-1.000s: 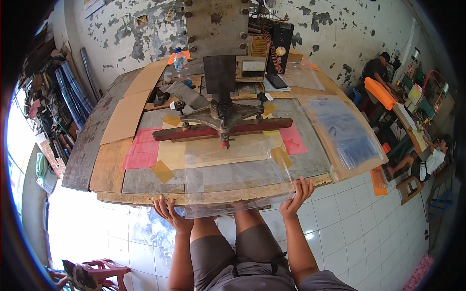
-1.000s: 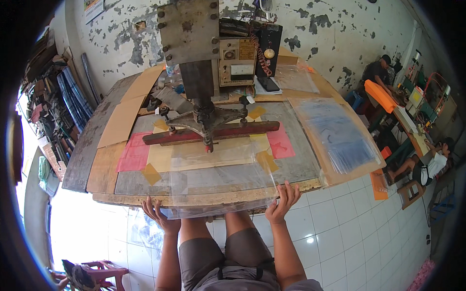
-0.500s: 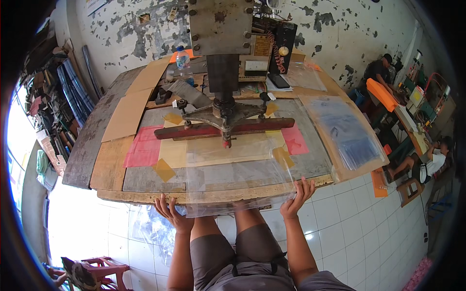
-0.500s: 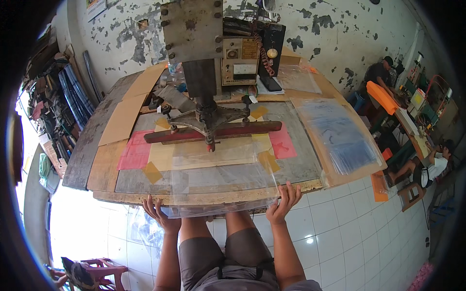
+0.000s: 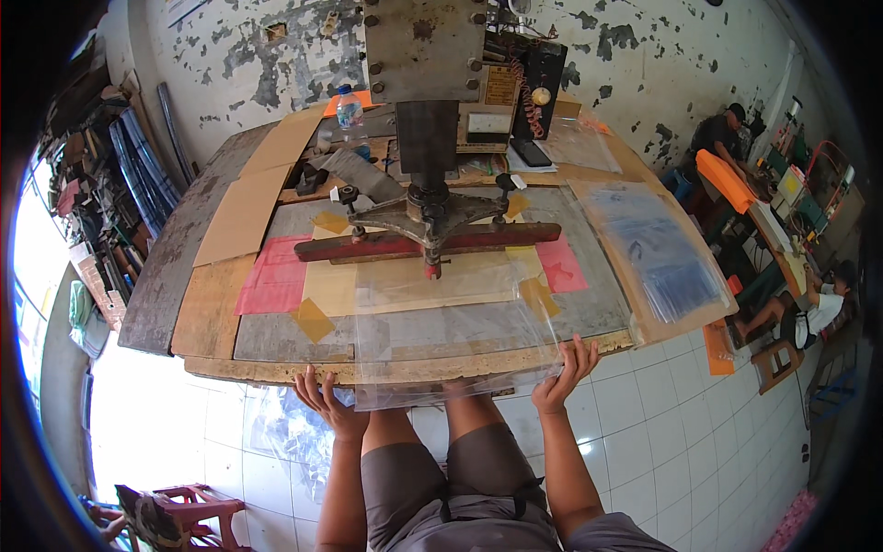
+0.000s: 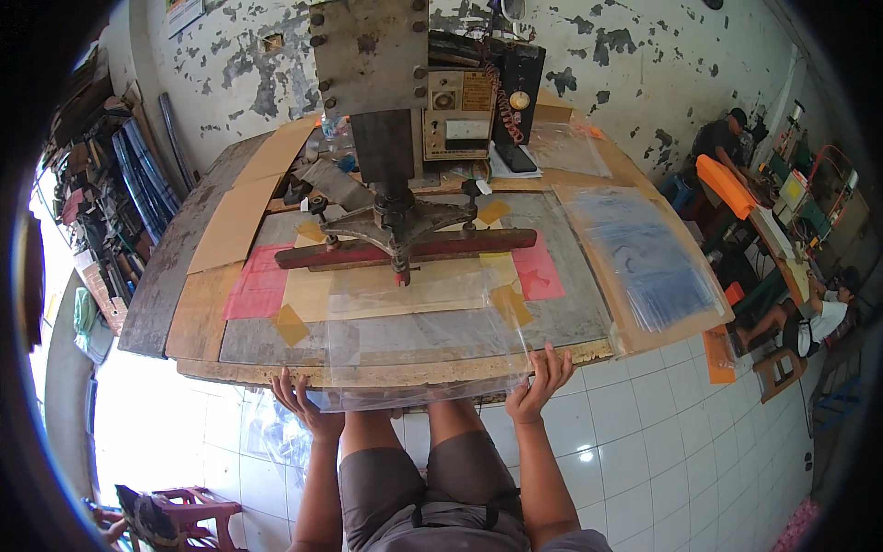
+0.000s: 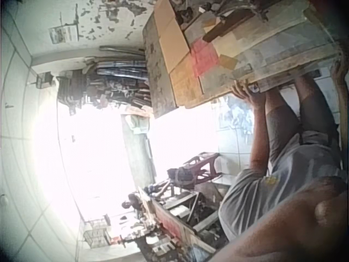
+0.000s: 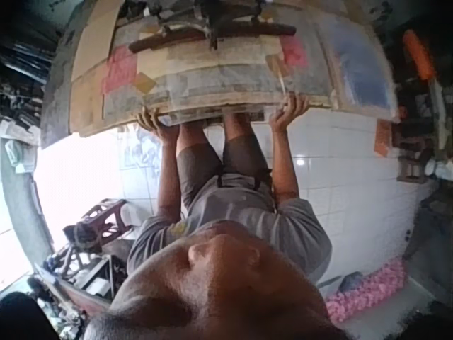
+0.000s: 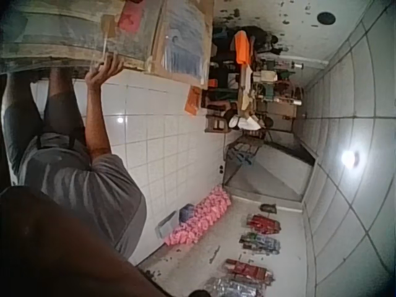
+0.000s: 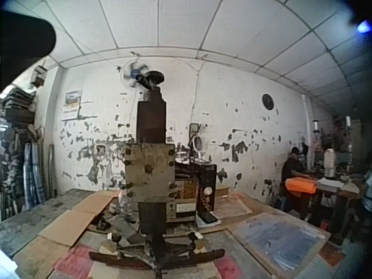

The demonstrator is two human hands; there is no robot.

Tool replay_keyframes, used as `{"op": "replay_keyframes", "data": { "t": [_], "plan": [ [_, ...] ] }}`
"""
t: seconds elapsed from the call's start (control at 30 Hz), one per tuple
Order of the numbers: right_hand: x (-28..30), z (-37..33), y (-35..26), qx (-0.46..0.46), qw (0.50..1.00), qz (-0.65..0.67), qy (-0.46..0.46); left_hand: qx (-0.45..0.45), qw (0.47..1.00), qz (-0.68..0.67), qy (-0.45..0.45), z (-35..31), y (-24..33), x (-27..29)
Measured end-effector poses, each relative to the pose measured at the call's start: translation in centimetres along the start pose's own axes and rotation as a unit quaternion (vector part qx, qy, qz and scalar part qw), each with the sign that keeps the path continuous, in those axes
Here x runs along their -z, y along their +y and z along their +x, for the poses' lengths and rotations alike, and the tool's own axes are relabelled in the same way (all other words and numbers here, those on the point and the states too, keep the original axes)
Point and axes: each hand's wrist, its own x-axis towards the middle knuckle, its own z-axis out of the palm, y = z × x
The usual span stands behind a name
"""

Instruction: The person positions a clear plastic sheet on a wooden workbench under an industrial pressing machine, aligning it with tape guides before holding the sheet in place.

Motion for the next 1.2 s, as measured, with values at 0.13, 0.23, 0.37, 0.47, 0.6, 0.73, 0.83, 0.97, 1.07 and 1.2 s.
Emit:
{"op": "replay_keyframes", "data": {
  "t": [0.13,0.23,0.37,0.47,0.6,0.73,0.83,0.97,1.07,1.2],
  "plan": [
    [-0.01,0.04,-0.04,-0.001,1.000,0.002,0.000,-0.002,1.000,-0.003,0.003,0.07,0.01,0.00],
    [0.04,0.19,-0.20,-0.002,1.000,-0.001,0.001,0.008,1.000,-0.009,0.002,0.05,0.10,0.04],
    [0.14,0.13,-0.18,-0.007,1.000,-0.003,-0.001,0.008,1.000,-0.002,-0.006,0.02,0.12,-0.01],
    [0.10,0.21,-0.41,-0.005,1.000,-0.003,-0.001,0.012,1.000,0.002,-0.003,-0.14,-0.05,0.13],
    [0.18,0.42,-0.60,-0.011,1.000,-0.002,-0.003,0.010,1.000,0.001,-0.005,0.06,0.10,0.13],
    [0.20,0.43,-0.62,-0.010,1.000,-0.004,0.000,0.008,1.000,0.001,-0.003,-0.02,0.06,0.09],
    [0.21,0.46,-0.69,-0.012,1.000,-0.004,0.000,0.010,1.000,0.001,-0.004,-0.04,0.01,0.16],
    [0.22,0.44,-0.71,-0.014,1.000,-0.003,-0.001,0.009,1.000,-0.001,-0.001,0.15,0.19,0.20],
    [0.17,0.43,-0.65,-0.012,1.000,-0.002,-0.001,0.008,1.000,-0.003,0.001,0.08,0.10,0.11],
    [0.15,0.26,-0.54,-0.012,1.000,-0.006,-0.001,0.007,1.000,-0.004,0.002,0.24,0.26,0.14]
  ]
}}
